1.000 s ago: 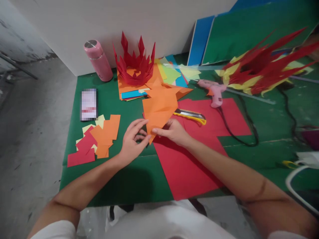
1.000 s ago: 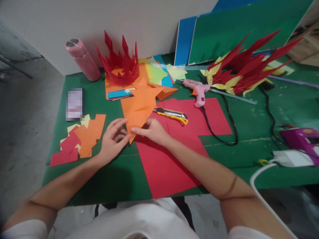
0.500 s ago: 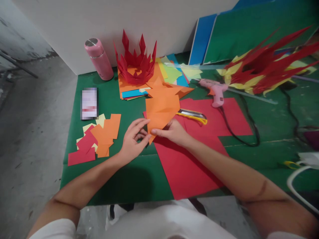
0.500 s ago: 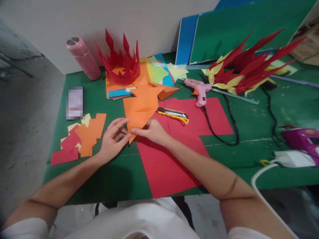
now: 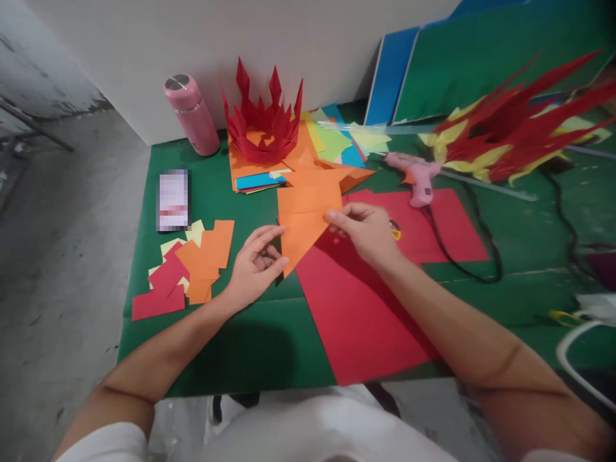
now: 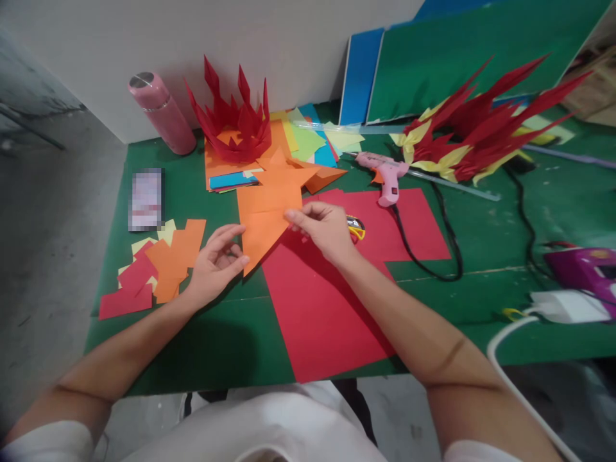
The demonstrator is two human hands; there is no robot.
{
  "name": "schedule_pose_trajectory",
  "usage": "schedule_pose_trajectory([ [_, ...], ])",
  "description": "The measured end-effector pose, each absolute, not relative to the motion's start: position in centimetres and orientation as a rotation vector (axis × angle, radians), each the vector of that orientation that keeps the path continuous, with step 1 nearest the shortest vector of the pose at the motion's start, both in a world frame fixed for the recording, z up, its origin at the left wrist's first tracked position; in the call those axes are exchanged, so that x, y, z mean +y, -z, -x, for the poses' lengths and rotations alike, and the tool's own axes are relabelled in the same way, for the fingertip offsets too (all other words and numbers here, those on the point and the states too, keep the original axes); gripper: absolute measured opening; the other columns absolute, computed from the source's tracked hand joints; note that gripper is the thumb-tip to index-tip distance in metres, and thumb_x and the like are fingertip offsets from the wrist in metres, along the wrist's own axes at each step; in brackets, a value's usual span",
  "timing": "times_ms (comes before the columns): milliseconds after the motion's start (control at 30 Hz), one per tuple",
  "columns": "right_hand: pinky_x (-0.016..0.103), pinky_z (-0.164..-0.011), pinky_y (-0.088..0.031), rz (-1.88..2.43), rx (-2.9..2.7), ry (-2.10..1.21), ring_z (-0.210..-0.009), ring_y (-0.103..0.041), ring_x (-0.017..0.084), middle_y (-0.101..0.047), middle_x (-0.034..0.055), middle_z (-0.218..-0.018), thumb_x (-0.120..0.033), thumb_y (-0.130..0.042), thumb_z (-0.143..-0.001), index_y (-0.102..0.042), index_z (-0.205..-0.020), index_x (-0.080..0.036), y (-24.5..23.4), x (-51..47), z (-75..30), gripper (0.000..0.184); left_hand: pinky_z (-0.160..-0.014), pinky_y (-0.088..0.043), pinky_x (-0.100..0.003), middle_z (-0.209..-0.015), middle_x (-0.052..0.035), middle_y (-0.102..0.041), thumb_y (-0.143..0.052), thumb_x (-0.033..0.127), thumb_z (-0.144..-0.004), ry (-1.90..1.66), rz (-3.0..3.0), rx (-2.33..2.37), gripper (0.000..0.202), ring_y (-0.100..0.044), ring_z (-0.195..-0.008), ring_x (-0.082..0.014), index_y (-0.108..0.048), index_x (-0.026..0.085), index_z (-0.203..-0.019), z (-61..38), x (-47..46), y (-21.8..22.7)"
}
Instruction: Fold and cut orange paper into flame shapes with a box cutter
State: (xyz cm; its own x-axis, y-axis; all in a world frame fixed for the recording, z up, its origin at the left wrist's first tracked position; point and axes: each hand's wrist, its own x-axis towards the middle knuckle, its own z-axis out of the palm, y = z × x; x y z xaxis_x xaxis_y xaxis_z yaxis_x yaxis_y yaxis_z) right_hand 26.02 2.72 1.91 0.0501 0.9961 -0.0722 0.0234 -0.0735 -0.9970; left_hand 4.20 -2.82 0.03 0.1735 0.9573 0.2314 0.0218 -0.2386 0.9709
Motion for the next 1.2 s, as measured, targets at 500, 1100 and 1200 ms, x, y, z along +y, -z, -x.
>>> schedule_pose_trajectory([
  [500, 0.034, -0.072, -0.049, 1.051, -1.862, -0.425, -0.073, -0.059, 0.017, -0.065, 0.0021, -0.08, -0.04, -0.072, -0.081, -0.064, -0.079, -0.024, -1.3, 2.1, -26.7, 0.018, -0.056, -0.055, -0.013, -0.123, -0.0104, -0.049, -0.065, 0.016, -0.08, -0.999, -1.488, 1.094, 0.039, -0.057, -0.067, -0.0019, -0.063, 0.02, -0.119, -3.6, -2.8, 0.1],
  [1100, 0.039, -0.083, -0.049, 0.698, -2.581, -0.347, -0.096, -0.061, 0.024, -0.069, 0.0127, -0.108, -0.032, -0.043, -0.099, -0.069, -0.112, -0.016, 0.0, 2.1, -25.1, 0.033, -0.059, -0.055, -0.019, -0.108, -0.0087, -0.061, -0.058, 0.012, -0.084, -0.929, -1.928, 1.151, 0.017, -0.062, -0.065, -0.0057, -0.066, 0.016, -0.098, -3.8, -3.1, -0.4],
  [1200, 0.04, -0.086, -0.048, 0.737, -2.541, -0.446, -0.099, -0.06, 0.023, -0.068, 0.011, -0.109, -0.032, -0.041, -0.1, -0.07, -0.112, -0.02, 0.0, 2.2, -25.2, 0.033, -0.068, -0.055, -0.025, -0.092, -0.0065, -0.068, -0.053, 0.01, -0.086, -0.949, -2.151, 1.094, 0.016, -0.066, -0.079, -0.013, -0.068, 0.017, -0.09, -3.8, -3.1, -0.7],
])
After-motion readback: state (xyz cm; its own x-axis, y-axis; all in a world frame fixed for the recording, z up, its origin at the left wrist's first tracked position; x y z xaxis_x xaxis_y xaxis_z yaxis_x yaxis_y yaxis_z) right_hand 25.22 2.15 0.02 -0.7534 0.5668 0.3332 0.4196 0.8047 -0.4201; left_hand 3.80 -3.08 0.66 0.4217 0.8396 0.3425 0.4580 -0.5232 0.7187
